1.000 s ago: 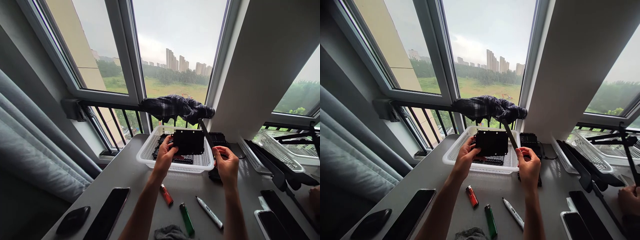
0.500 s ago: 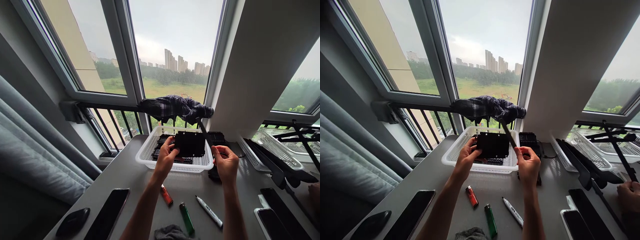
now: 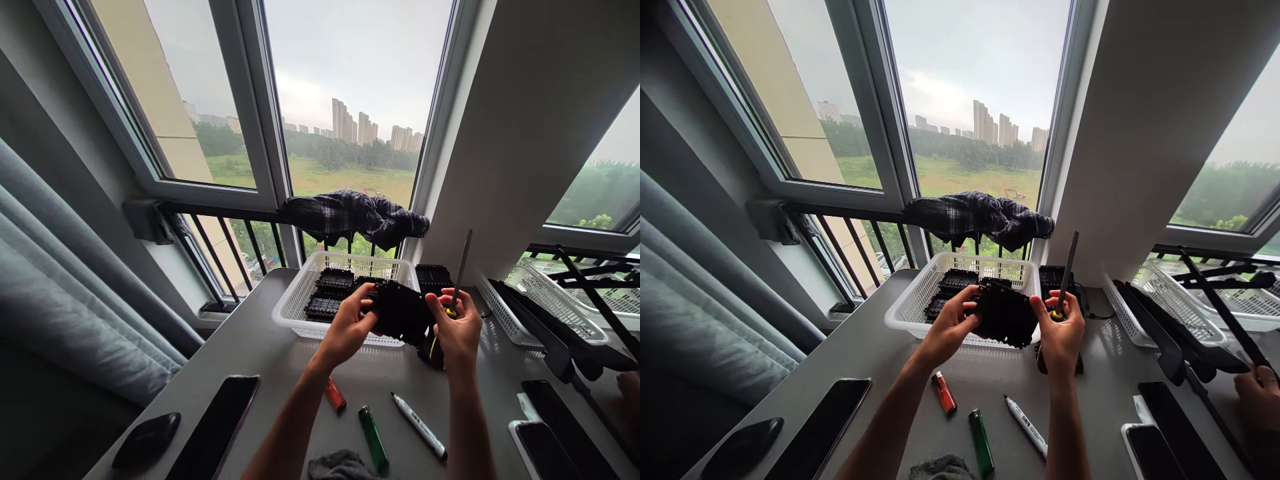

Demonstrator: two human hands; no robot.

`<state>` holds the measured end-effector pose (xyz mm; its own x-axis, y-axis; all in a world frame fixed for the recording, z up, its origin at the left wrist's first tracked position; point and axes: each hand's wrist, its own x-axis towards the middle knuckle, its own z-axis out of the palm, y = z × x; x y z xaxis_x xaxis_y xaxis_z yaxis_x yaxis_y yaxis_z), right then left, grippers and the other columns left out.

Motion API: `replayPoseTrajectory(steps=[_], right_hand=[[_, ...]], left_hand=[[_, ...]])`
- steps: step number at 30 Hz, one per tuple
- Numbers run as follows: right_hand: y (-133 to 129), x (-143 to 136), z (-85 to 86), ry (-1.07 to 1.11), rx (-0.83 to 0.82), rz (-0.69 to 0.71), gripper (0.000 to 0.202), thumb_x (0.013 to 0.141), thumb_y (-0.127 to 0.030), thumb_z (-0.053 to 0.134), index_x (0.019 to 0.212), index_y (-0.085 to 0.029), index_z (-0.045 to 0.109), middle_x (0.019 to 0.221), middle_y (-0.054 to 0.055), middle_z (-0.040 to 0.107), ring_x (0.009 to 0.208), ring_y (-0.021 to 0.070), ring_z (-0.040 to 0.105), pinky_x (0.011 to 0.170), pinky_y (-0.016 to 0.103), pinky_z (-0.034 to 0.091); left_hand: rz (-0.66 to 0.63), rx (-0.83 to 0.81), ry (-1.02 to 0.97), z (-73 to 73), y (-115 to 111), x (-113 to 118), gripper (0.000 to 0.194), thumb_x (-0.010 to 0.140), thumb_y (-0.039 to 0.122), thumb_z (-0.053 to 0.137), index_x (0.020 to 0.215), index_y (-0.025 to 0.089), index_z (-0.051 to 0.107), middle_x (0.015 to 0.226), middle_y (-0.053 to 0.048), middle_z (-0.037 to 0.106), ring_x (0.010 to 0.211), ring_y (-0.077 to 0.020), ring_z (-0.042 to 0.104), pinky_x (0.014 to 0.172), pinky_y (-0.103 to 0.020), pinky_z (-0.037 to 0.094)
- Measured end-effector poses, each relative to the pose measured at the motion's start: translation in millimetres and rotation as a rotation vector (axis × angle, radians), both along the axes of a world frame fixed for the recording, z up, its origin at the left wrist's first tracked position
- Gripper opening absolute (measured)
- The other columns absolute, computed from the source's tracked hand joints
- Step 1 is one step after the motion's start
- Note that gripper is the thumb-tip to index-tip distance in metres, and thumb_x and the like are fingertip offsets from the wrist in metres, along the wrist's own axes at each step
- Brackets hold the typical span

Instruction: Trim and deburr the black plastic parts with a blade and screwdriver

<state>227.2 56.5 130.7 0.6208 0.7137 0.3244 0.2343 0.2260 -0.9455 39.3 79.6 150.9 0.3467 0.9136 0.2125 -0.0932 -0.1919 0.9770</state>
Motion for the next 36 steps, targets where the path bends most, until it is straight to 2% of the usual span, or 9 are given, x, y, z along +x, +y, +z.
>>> replayPoseTrajectory(steps=[5, 8, 10, 15, 19, 23, 28, 32, 36], right_hand=[[-4.5, -7.6, 4.9, 0.213, -0.014, 0.219, 0.052, 0.062, -0.057, 0.080, 0.090, -0.016, 0.065, 0.072, -0.001, 0.061, 0.035, 0.0035, 0.037, 0.033, 0.020, 0.027], [-5.3, -13.8, 5.7, 0.250, -0.027, 0.241, 0.049, 0.063, -0.055, 0.081, 0.089, -0.016, 0.066, 0.070, -0.002, 0.060, 0.034, 0.0030, 0.036, 0.031, 0.019, 0.027], [-4.1, -15.4, 4.3, 0.222, -0.031, 0.214, 0.050, 0.062, -0.055, 0.082, 0.089, -0.015, 0.067, 0.072, 0.000, 0.063, 0.035, 0.0034, 0.038, 0.032, 0.020, 0.028], [-1.2, -17.4, 0.4, 0.115, -0.019, 0.204, 0.049, 0.064, -0.056, 0.080, 0.088, -0.014, 0.069, 0.075, 0.004, 0.068, 0.040, 0.0059, 0.043, 0.036, 0.021, 0.033], [-2.0, -23.6, -0.4, 0.062, -0.015, 0.305, 0.045, 0.065, -0.054, 0.080, 0.084, -0.014, 0.069, 0.072, 0.003, 0.066, 0.043, 0.0067, 0.044, 0.037, 0.020, 0.031], [-1.4, -28.4, -0.8, 0.090, -0.042, 0.361, 0.047, 0.069, -0.057, 0.075, 0.087, -0.015, 0.068, 0.071, 0.001, 0.062, 0.041, 0.0057, 0.039, 0.036, 0.020, 0.029], [-0.9, -29.2, 1.3, -0.025, -0.054, 0.229, 0.050, 0.076, -0.063, 0.065, 0.092, -0.016, 0.068, 0.077, 0.003, 0.063, 0.048, 0.0088, 0.043, 0.045, 0.023, 0.037], [-2.1, -27.8, 3.2, -0.185, -0.087, 0.153, 0.054, 0.066, -0.064, 0.073, 0.092, -0.017, 0.069, 0.075, 0.004, 0.064, 0.061, 0.0158, 0.052, 0.056, 0.026, 0.042], [-1.3, -21.3, 2.1, -0.159, -0.127, 0.190, 0.052, 0.068, -0.065, 0.071, 0.089, -0.017, 0.070, 0.074, 0.004, 0.064, 0.064, 0.0171, 0.055, 0.058, 0.027, 0.043]], left_hand=[[0.148, 0.068, 0.017, -1.0, 6.6, -8.2, 0.039, 0.073, 0.017, 0.053, 0.112, 0.017, 0.058, 0.086, -0.003, 0.067, 0.070, -0.0154, 0.064, 0.062, -0.025, 0.052], [0.362, 0.164, 0.268, -0.9, 4.9, -9.0, 0.040, 0.077, 0.020, 0.053, 0.117, 0.020, 0.058, 0.083, -0.003, 0.067, 0.070, -0.0171, 0.064, 0.066, -0.028, 0.051], [0.475, 0.258, 0.442, -0.5, 2.5, -7.7, 0.044, 0.078, 0.024, 0.058, 0.122, 0.023, 0.056, 0.086, -0.003, 0.068, 0.079, -0.0207, 0.066, 0.073, -0.033, 0.051], [0.426, 0.386, 0.466, -0.7, -0.3, -1.5, 0.063, 0.073, 0.045, 0.072, 0.129, 0.026, 0.049, 0.116, -0.008, 0.065, 0.108, -0.0261, 0.061, 0.092, -0.039, 0.049], [0.566, 0.346, 0.421, -1.6, 2.0, 1.5, 0.062, 0.069, 0.052, 0.075, 0.120, 0.024, 0.054, 0.113, -0.008, 0.066, 0.110, -0.0275, 0.061, 0.095, -0.042, 0.047], [0.598, 0.259, 0.283, -2.0, 6.3, -1.8, 0.046, 0.068, 0.049, 0.076, 0.104, 0.022, 0.065, 0.080, -0.002, 0.068, 0.081, -0.0219, 0.066, 0.076, -0.033, 0.052], [0.449, 0.114, -0.040, -3.1, 6.1, -2.2, 0.029, 0.074, 0.036, 0.072, 0.097, 0.018, 0.068, 0.062, 0.002, 0.062, 0.059, -0.0148, 0.061, 0.056, -0.023, 0.046], [0.489, 0.211, 0.037, -1.6, 0.0, 5.8, 0.016, 0.074, 0.028, 0.071, 0.089, 0.021, 0.070, 0.071, 0.000, 0.066, 0.067, -0.0153, 0.063, 0.065, -0.025, 0.049], [0.494, 0.249, 0.040, 0.5, -2.1, 8.0, 0.012, 0.076, 0.024, 0.070, 0.088, 0.023, 0.070, 0.081, -0.001, 0.067, 0.073, -0.0167, 0.064, 0.072, -0.028, 0.052]])
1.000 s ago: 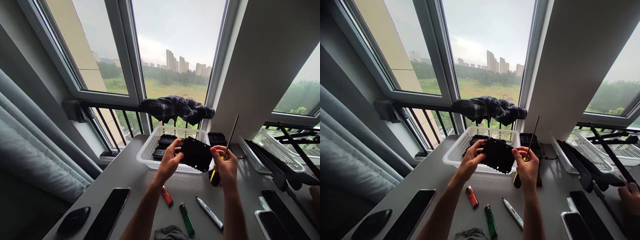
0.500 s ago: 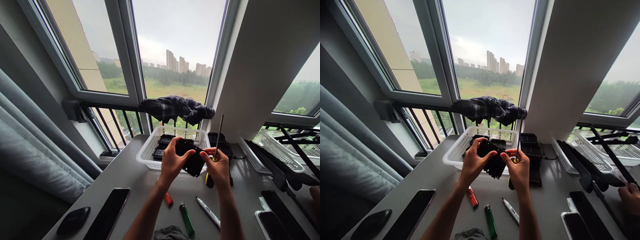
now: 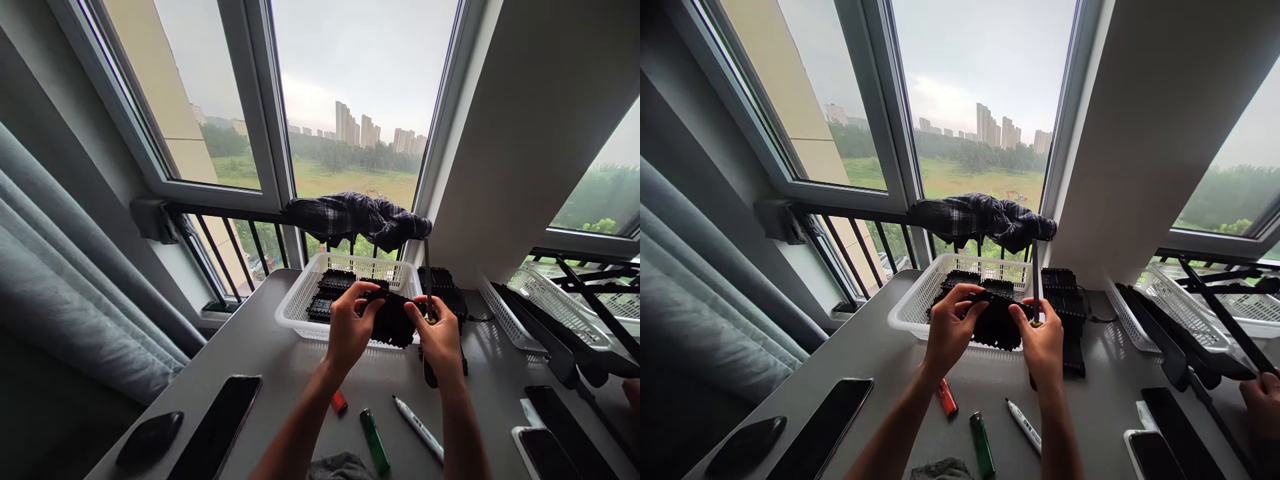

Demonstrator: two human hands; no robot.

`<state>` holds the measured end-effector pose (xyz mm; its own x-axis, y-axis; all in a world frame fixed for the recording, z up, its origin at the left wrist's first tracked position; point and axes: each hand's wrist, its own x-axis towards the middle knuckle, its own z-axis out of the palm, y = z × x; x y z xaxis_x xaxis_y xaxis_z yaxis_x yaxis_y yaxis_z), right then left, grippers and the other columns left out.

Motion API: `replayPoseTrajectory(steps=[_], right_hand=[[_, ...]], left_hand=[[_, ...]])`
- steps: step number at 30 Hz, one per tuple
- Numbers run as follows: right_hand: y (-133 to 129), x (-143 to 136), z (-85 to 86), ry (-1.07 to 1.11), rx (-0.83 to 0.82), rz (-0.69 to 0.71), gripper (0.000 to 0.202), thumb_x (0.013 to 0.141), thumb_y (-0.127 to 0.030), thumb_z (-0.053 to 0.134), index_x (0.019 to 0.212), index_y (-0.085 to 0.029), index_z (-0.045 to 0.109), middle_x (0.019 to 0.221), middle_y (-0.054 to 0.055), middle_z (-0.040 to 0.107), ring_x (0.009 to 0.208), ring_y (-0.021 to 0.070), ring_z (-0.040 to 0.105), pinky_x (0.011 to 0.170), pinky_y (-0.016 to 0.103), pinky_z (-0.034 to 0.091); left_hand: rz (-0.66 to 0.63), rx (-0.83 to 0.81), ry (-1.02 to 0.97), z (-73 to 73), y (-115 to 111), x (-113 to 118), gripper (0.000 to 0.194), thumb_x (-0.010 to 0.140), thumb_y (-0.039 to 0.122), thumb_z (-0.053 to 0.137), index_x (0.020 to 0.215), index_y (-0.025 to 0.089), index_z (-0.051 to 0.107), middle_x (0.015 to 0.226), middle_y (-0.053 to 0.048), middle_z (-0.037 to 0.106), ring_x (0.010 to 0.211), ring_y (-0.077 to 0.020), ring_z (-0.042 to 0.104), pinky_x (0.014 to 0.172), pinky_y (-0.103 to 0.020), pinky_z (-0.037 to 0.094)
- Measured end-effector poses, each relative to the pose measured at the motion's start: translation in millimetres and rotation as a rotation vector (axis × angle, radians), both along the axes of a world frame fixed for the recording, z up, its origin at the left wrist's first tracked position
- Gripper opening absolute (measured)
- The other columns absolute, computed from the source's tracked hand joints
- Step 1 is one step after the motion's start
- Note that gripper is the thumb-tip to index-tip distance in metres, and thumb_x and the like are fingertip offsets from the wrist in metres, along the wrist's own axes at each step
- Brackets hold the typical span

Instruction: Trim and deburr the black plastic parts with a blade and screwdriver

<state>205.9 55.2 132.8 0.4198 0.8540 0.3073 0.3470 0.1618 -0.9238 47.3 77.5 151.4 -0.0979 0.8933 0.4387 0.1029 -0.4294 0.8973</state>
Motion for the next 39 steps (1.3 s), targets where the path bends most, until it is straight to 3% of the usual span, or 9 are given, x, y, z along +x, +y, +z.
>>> replayPoseTrajectory(steps=[4, 7, 11, 15, 21, 27, 29, 32, 39], right_hand=[[0.1, 6.3, -0.1, 0.130, 0.015, 0.025, 0.054, 0.069, -0.065, 0.070, 0.090, -0.015, 0.071, 0.077, 0.005, 0.065, 0.058, 0.0141, 0.054, 0.051, 0.026, 0.042], [-2.9, 4.9, 2.2, 0.255, -0.043, 0.149, 0.056, 0.068, -0.065, 0.071, 0.092, -0.014, 0.069, 0.077, 0.003, 0.064, 0.045, 0.0083, 0.044, 0.040, 0.023, 0.035], [-9.6, -0.8, 6.8, 0.425, -0.147, 0.359, 0.054, 0.064, -0.055, 0.079, 0.099, -0.017, 0.063, 0.081, -0.001, 0.060, 0.037, 0.0022, 0.034, 0.032, 0.019, 0.025], [-15.6, -1.1, 11.9, 0.507, -0.132, 0.442, 0.056, 0.059, -0.046, 0.085, 0.102, -0.021, 0.062, 0.086, -0.001, 0.063, 0.034, -0.0009, 0.030, 0.031, 0.017, 0.021], [-12.3, 3.6, 10.9, 0.528, -0.079, 0.320, 0.053, 0.059, -0.047, 0.085, 0.096, -0.017, 0.064, 0.078, 0.000, 0.064, 0.032, 0.0001, 0.030, 0.029, 0.019, 0.020], [-6.5, 3.7, 5.7, 0.540, 0.041, 0.168, 0.049, 0.067, -0.052, 0.078, 0.096, -0.015, 0.067, 0.047, -0.010, 0.042, 0.033, 0.0036, 0.028, 0.030, 0.018, 0.020], [-6.1, 3.0, 4.4, 0.457, 0.041, 0.135, 0.050, 0.068, -0.054, 0.077, 0.098, -0.014, 0.069, 0.051, -0.007, 0.048, 0.034, 0.0045, 0.030, 0.032, 0.020, 0.023], [-4.9, 1.5, 1.9, 0.321, 0.024, 0.124, 0.051, 0.070, -0.055, 0.074, 0.101, -0.014, 0.071, 0.068, 0.001, 0.062, 0.039, 0.0051, 0.036, 0.035, 0.021, 0.027], [-4.7, 0.6, 0.0, 0.193, 0.064, 0.034, 0.053, 0.075, -0.066, 0.064, 0.093, -0.015, 0.068, 0.074, 0.003, 0.061, 0.047, 0.0088, 0.041, 0.041, 0.023, 0.033]], left_hand=[[0.120, -0.012, -0.086, -3.2, 7.4, -7.8, 0.017, 0.078, 0.028, 0.068, 0.093, 0.021, 0.064, 0.087, -0.001, 0.064, 0.072, -0.0140, 0.061, 0.074, -0.027, 0.051], [0.161, -0.035, -0.172, -9.2, 15.6, -12.5, 0.024, 0.080, 0.035, 0.068, 0.097, 0.019, 0.061, 0.094, -0.004, 0.063, 0.082, -0.0148, 0.062, 0.076, -0.026, 0.049], [0.085, -0.107, -0.304, -17.0, 23.6, -11.2, 0.040, 0.076, 0.046, 0.070, 0.100, 0.018, 0.058, 0.094, -0.005, 0.063, 0.088, -0.0165, 0.062, 0.078, -0.026, 0.048], [0.024, -0.159, -0.394, -17.8, 24.9, -6.8, 0.048, 0.071, 0.052, 0.073, 0.100, 0.017, 0.056, 0.090, -0.004, 0.064, 0.086, -0.0160, 0.063, 0.078, -0.027, 0.049], [-0.070, -0.227, -0.454, -8.4, 18.2, -7.0, 0.053, 0.061, 0.042, 0.082, 0.097, 0.020, 0.050, 0.089, -0.002, 0.069, 0.078, -0.0166, 0.067, 0.074, -0.029, 0.053], [-0.287, -0.314, -0.193, -4.8, 10.8, -11.4, 0.062, 0.058, 0.028, 0.085, 0.108, 0.021, 0.049, 0.076, 0.002, 0.066, 0.065, -0.0156, 0.066, 0.059, -0.025, 0.052], [-0.428, -0.321, -0.095, -4.7, 7.7, -9.6, 0.064, 0.062, 0.027, 0.082, 0.117, 0.022, 0.048, 0.076, 0.002, 0.066, 0.067, -0.0167, 0.067, 0.059, -0.024, 0.052], [-0.569, -0.313, -0.032, -4.7, 4.6, -5.1, 0.044, 0.073, 0.032, 0.075, 0.110, 0.019, 0.055, 0.085, -0.003, 0.070, 0.077, -0.0190, 0.069, 0.066, -0.026, 0.054], [-0.256, -0.177, -0.103, -9.6, 12.9, -4.8, 0.028, 0.080, 0.035, 0.067, 0.099, 0.019, 0.054, 0.092, -0.005, 0.071, 0.083, -0.0195, 0.069, 0.072, -0.028, 0.054]])
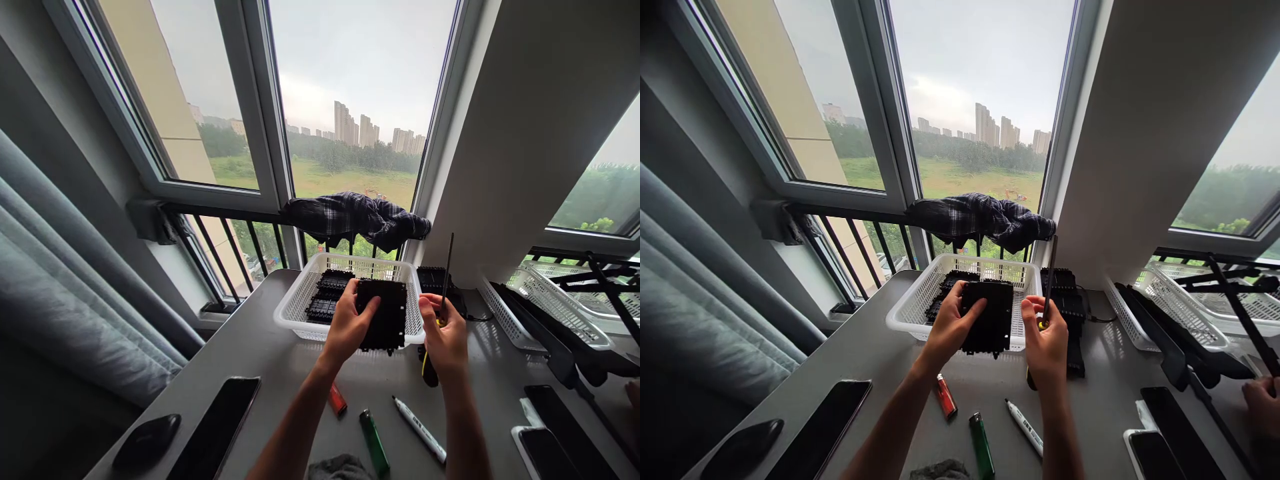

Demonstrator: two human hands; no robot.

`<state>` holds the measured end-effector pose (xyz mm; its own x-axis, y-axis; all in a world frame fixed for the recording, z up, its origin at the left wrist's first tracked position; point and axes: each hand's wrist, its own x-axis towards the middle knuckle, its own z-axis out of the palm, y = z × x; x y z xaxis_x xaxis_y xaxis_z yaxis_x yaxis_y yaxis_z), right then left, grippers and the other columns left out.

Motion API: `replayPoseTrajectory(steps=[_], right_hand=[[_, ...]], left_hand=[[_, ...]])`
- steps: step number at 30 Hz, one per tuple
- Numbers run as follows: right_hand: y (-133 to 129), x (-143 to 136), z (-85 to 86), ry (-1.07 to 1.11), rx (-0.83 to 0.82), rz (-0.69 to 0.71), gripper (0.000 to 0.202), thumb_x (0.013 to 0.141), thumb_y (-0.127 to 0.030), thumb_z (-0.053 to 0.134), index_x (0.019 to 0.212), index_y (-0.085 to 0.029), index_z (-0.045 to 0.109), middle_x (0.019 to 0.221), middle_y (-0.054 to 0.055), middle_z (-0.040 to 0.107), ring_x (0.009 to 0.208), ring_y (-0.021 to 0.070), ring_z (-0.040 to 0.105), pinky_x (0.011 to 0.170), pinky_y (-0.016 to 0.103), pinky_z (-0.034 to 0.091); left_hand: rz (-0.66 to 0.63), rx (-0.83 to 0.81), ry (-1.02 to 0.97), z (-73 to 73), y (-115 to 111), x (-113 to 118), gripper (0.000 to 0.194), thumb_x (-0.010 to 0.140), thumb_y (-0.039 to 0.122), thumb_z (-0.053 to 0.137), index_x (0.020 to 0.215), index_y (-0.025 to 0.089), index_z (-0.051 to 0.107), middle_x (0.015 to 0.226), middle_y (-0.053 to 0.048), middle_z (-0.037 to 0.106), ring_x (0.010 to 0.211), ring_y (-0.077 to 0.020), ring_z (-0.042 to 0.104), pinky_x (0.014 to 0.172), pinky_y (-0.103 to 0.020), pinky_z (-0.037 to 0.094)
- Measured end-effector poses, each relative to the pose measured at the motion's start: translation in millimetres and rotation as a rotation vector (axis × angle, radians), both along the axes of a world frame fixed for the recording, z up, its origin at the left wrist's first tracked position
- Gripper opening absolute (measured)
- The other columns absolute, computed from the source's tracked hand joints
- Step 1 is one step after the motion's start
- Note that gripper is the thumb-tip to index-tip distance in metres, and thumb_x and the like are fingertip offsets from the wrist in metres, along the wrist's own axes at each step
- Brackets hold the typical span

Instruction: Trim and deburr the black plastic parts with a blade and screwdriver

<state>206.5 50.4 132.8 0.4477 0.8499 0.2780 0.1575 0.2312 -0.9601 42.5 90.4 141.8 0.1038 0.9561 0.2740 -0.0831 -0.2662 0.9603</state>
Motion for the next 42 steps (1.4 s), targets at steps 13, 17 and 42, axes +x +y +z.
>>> replayPoseTrajectory(steps=[13, 17, 42], right_hand=[[-8.0, -33.2, 2.0, -0.319, -0.147, 0.283, 0.050, 0.089, -0.060, 0.047, 0.062, -0.019, 0.051, 0.055, -0.002, 0.047, 0.054, 0.0119, 0.036, 0.049, 0.024, 0.026], [-7.1, -31.0, 1.0, -0.352, -0.159, 0.218, 0.050, 0.090, -0.059, 0.045, 0.060, -0.020, 0.045, 0.054, -0.003, 0.044, 0.055, 0.0119, 0.035, 0.050, 0.025, 0.026], [-13.0, -35.0, 5.1, -0.443, -0.140, 0.108, 0.042, 0.093, -0.052, 0.044, 0.065, -0.020, 0.047, 0.057, -0.003, 0.050, 0.053, 0.0124, 0.039, 0.052, 0.025, 0.027]], left_hand=[[0.167, 0.077, -0.016, 0.2, -3.0, 0.1, 0.022, 0.082, 0.032, 0.064, 0.091, 0.022, 0.047, 0.077, 0.001, 0.065, 0.070, -0.0157, 0.063, 0.066, -0.024, 0.049], [0.168, 0.066, -0.005, 0.3, -2.7, 0.1, 0.023, 0.082, 0.031, 0.063, 0.093, 0.022, 0.046, 0.078, 0.002, 0.065, 0.069, -0.0153, 0.063, 0.064, -0.024, 0.049], [0.266, 0.115, 0.034, -2.4, 1.2, -1.3, 0.023, 0.081, 0.029, 0.064, 0.095, 0.021, 0.047, 0.083, -0.002, 0.067, 0.073, -0.0166, 0.065, 0.067, -0.026, 0.050]])
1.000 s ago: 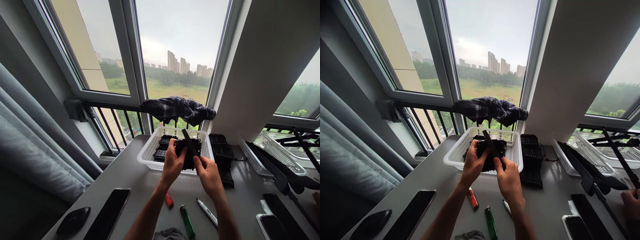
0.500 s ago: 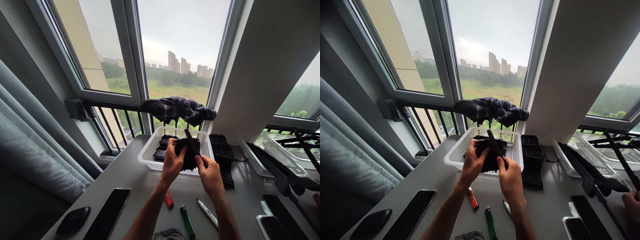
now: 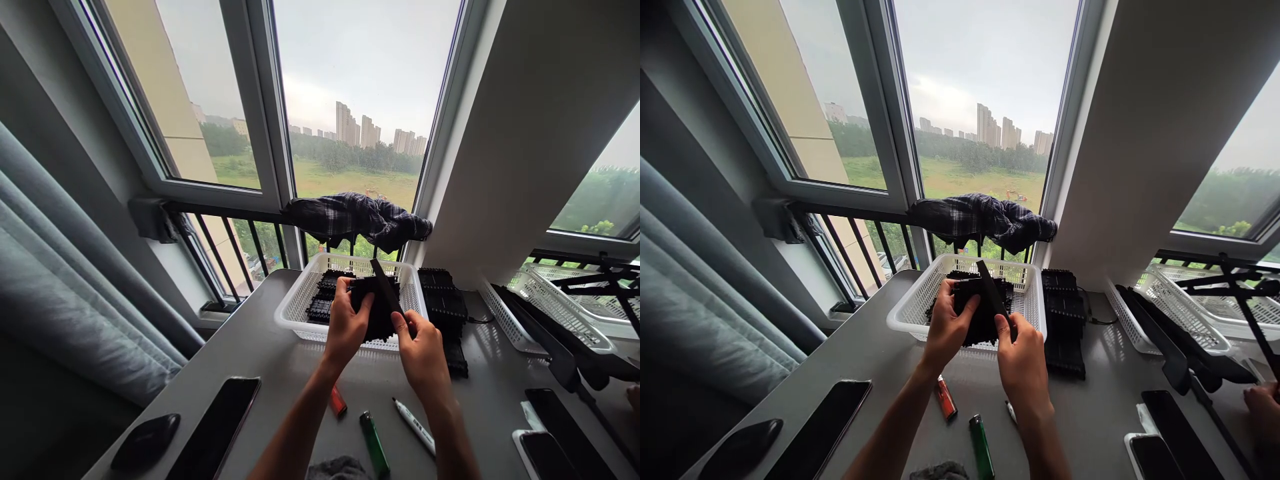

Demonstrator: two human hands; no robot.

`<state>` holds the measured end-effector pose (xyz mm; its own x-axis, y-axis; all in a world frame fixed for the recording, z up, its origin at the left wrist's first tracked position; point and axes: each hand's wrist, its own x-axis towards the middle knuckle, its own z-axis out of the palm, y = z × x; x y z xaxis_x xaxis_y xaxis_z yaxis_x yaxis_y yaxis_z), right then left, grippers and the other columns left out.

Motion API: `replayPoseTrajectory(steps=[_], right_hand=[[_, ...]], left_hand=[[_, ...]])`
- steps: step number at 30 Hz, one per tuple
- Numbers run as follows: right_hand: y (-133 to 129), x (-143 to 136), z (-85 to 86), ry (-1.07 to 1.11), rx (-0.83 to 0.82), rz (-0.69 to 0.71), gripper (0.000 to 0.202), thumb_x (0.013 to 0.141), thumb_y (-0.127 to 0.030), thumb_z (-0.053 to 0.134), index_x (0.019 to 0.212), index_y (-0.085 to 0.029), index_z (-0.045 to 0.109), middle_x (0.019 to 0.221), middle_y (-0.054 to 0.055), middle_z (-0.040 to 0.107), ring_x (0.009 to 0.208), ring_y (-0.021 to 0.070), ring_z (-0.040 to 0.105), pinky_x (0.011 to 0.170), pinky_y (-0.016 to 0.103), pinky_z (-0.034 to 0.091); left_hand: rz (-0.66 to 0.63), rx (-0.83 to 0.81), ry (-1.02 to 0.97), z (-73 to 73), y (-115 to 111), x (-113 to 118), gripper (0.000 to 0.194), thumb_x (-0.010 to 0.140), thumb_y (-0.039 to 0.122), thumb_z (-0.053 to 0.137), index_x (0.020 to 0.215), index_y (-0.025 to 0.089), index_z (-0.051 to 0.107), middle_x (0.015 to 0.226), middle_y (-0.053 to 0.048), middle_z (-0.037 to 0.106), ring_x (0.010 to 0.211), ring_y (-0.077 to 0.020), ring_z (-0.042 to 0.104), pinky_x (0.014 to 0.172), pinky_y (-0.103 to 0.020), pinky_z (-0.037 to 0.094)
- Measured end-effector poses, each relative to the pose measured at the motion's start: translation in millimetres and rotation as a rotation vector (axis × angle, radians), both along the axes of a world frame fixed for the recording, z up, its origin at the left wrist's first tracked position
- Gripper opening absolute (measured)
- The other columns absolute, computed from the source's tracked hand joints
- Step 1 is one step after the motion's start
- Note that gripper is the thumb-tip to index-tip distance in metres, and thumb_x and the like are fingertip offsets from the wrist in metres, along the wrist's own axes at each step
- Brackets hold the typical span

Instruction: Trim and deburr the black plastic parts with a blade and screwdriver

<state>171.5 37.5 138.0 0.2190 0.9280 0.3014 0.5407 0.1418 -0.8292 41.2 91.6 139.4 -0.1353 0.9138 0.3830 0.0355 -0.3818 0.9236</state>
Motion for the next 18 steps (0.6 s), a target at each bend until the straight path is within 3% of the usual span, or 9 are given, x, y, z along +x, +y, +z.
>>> replayPoseTrajectory(steps=[5, 10, 15, 18], right_hand=[[-0.6, -2.7, 0.7, -0.025, 0.006, 0.084, 0.040, 0.094, -0.050, 0.044, 0.067, -0.021, 0.050, 0.059, -0.002, 0.054, 0.053, 0.0131, 0.042, 0.053, 0.025, 0.028], [-1.6, -2.9, 2.0, -0.031, -0.001, -0.023, 0.041, 0.094, -0.052, 0.044, 0.066, -0.021, 0.048, 0.057, -0.002, 0.054, 0.052, 0.0130, 0.042, 0.052, 0.025, 0.028], [-1.9, -3.5, 3.6, -0.056, 0.012, 0.011, 0.039, 0.094, -0.051, 0.044, 0.069, -0.021, 0.052, 0.058, -0.001, 0.056, 0.053, 0.0138, 0.046, 0.053, 0.024, 0.030], [-0.9, -4.8, 3.0, -0.050, 0.029, -0.038, 0.037, 0.093, -0.050, 0.046, 0.072, -0.021, 0.055, 0.062, 0.001, 0.061, 0.055, 0.0153, 0.052, 0.054, 0.024, 0.033]], left_hand=[[0.005, 0.000, -0.036, -0.5, 0.4, -0.1, 0.024, 0.081, 0.028, 0.064, 0.096, 0.021, 0.047, 0.083, -0.002, 0.067, 0.074, -0.0170, 0.066, 0.068, -0.027, 0.051], [-0.018, -0.012, -0.036, -0.9, 0.7, 0.5, 0.025, 0.082, 0.030, 0.064, 0.097, 0.021, 0.047, 0.085, -0.002, 0.068, 0.075, -0.0172, 0.066, 0.070, -0.028, 0.052], [-0.009, -0.024, -0.059, 0.9, -0.1, -0.9, 0.025, 0.082, 0.029, 0.064, 0.098, 0.021, 0.046, 0.085, -0.002, 0.067, 0.077, -0.0172, 0.066, 0.072, -0.028, 0.052], [-0.014, -0.017, -0.068, 2.3, -0.8, -0.9, 0.025, 0.082, 0.029, 0.063, 0.098, 0.022, 0.045, 0.086, -0.001, 0.066, 0.078, -0.0169, 0.066, 0.073, -0.029, 0.052]])
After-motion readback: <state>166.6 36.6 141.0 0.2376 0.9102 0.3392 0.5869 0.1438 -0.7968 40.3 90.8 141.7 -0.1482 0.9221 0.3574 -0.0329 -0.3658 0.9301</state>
